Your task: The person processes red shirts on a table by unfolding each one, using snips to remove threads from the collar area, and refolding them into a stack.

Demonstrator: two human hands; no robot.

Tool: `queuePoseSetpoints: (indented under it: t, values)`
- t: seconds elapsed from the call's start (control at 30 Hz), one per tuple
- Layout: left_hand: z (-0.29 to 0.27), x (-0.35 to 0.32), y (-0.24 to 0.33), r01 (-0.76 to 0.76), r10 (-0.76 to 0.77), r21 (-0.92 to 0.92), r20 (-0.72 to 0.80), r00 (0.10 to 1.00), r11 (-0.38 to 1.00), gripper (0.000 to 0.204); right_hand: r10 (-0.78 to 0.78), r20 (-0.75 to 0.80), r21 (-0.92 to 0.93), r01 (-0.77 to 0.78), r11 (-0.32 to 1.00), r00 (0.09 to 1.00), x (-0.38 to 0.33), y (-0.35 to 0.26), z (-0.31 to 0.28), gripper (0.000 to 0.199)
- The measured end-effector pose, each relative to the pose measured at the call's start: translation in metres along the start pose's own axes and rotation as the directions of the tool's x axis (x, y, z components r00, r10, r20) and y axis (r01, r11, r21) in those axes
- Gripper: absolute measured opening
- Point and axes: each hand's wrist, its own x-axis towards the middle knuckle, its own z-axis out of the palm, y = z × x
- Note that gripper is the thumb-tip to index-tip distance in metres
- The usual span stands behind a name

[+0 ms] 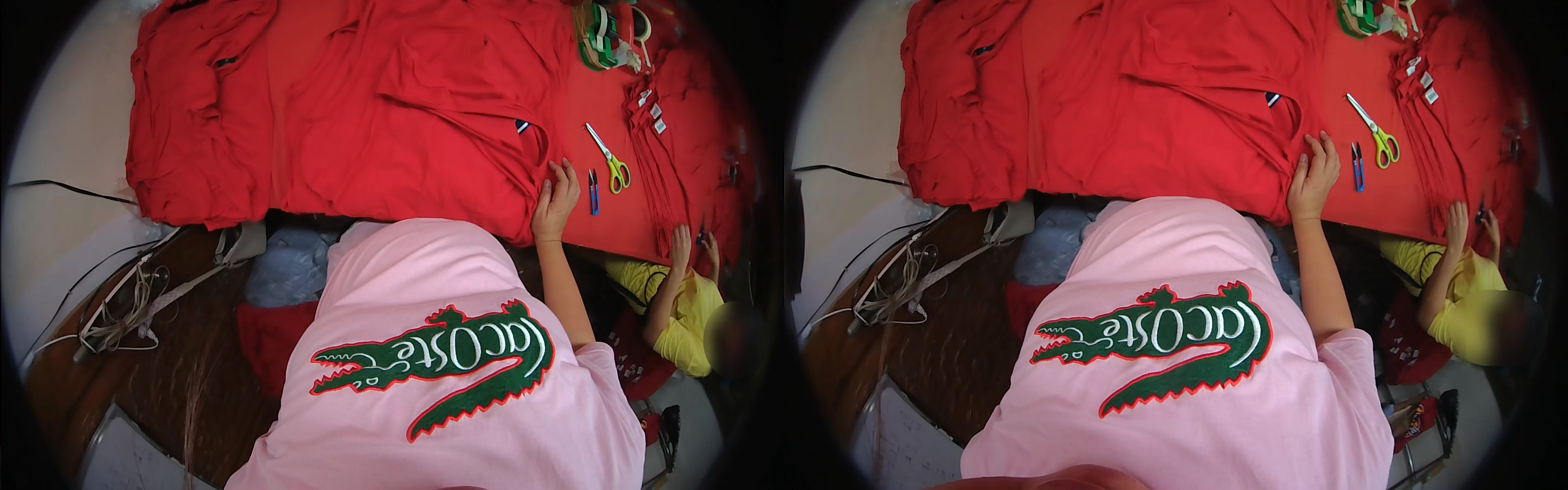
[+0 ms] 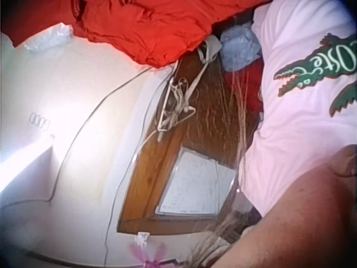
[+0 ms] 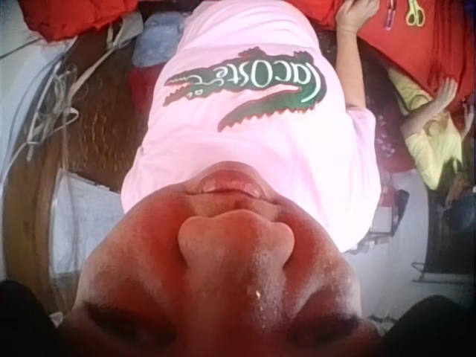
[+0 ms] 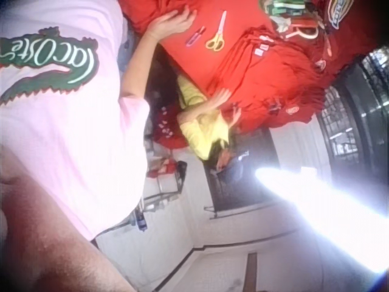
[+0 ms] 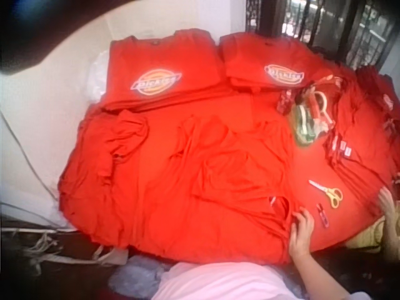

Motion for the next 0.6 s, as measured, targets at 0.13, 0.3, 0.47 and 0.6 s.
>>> queuePoseSetpoints:
  t: [0.13, 0.3, 0.47, 0.6]
  values:
    - [0.008, -0.009, 0.0, 0.005, -0.005, 0.005, -0.007, 1.0, 1.0, 0.03, 0.01, 0.004, -0.014, -0.01, 1.0, 1.0, -0.001, -0.001, -0.002, 0.033]
    - [0.02, -0.016, 0.004, 0.003, -0.003, 0.01, -0.02, 1.0, 1.0, 0.03, 0.006, 0.006, 0.005, -0.006, 1.0, 1.0, -0.002, 0.005, -0.002, 0.032]
    - [0.032, -0.023, 0.008, -0.007, 0.008, 0.01, -0.028, 1.0, 1.0, 0.03, 0.01, 0.007, 0.032, -0.01, 0.999, 1.0, -0.001, 0.005, -0.004, 0.032]
    - [0.045, -0.027, 0.011, -0.013, 0.014, 0.014, -0.028, 1.0, 1.0, 0.03, 0.008, 0.008, 0.059, -0.008, 0.998, 1.0, -0.002, 0.009, -0.004, 0.033]
